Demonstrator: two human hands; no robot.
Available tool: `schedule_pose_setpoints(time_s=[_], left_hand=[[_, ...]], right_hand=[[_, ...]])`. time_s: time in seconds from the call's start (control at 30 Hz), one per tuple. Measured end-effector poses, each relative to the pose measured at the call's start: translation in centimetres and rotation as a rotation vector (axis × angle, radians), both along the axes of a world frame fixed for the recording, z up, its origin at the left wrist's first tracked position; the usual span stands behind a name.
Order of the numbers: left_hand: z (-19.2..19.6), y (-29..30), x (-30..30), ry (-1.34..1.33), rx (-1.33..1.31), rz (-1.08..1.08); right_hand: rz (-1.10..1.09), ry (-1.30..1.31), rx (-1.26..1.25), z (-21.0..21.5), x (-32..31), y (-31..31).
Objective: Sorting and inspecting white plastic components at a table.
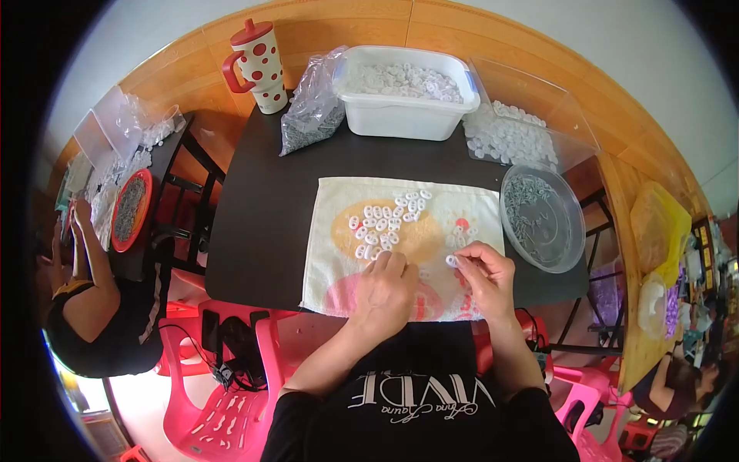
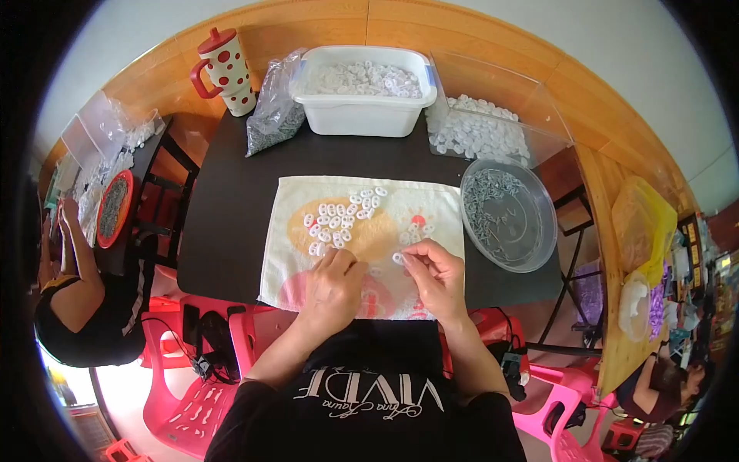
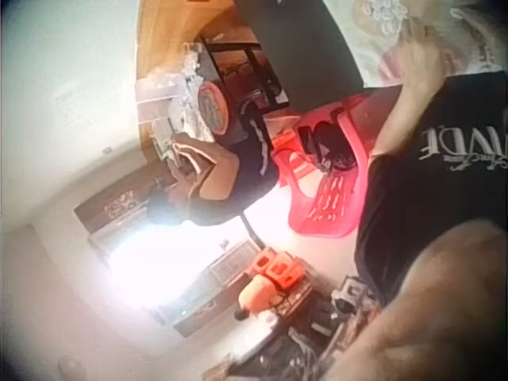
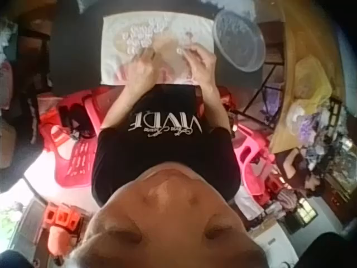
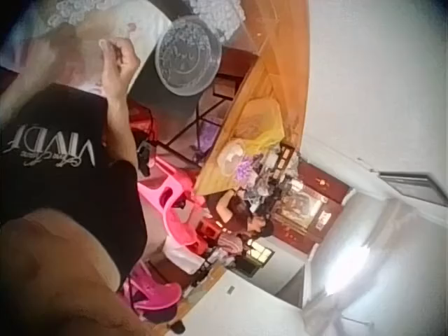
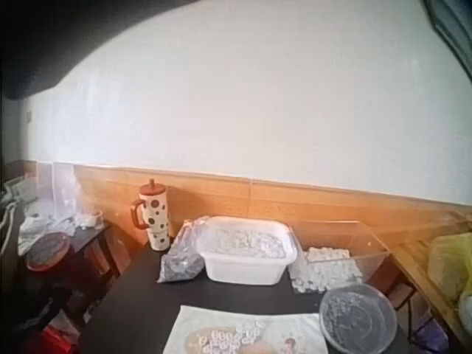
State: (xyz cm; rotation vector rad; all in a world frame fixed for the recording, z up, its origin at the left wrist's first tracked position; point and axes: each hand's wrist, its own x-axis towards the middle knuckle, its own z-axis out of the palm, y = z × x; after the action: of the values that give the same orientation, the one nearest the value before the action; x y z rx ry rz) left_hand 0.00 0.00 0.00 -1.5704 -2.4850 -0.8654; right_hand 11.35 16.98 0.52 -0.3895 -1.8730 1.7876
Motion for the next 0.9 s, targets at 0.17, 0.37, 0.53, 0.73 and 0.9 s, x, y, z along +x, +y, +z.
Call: schedule_pose_setpoints(time_s=[0.17,0.37,0.53,0.73,0.9], left_hand=[[0.6,-1.1,-2.1,-0.227,0.283,0.019],[1.6,0.6,-0.7,-0.003,0.075,0.113],[0.7,1.0,-1.0,-0.022,0.154,0.091],[0.9,1.0,-0.8,-0.923,0.441,0.021],[2.0,0.9,-0.4,-1.288,0.459,-0.112]], right_hand=[[-0.027,0.001,-0.039,-0.8,0.4,0.2],[0.006,0.012,-0.066,-0.7,0.5,0.2],[0.004,0.056,-0.075,-0.6,0.5,0.1],[0.041,0.117,-0.052,1.0,-0.3,-0.4],[0.062,0.19,-0.042,1.5,-1.4,-0.8]])
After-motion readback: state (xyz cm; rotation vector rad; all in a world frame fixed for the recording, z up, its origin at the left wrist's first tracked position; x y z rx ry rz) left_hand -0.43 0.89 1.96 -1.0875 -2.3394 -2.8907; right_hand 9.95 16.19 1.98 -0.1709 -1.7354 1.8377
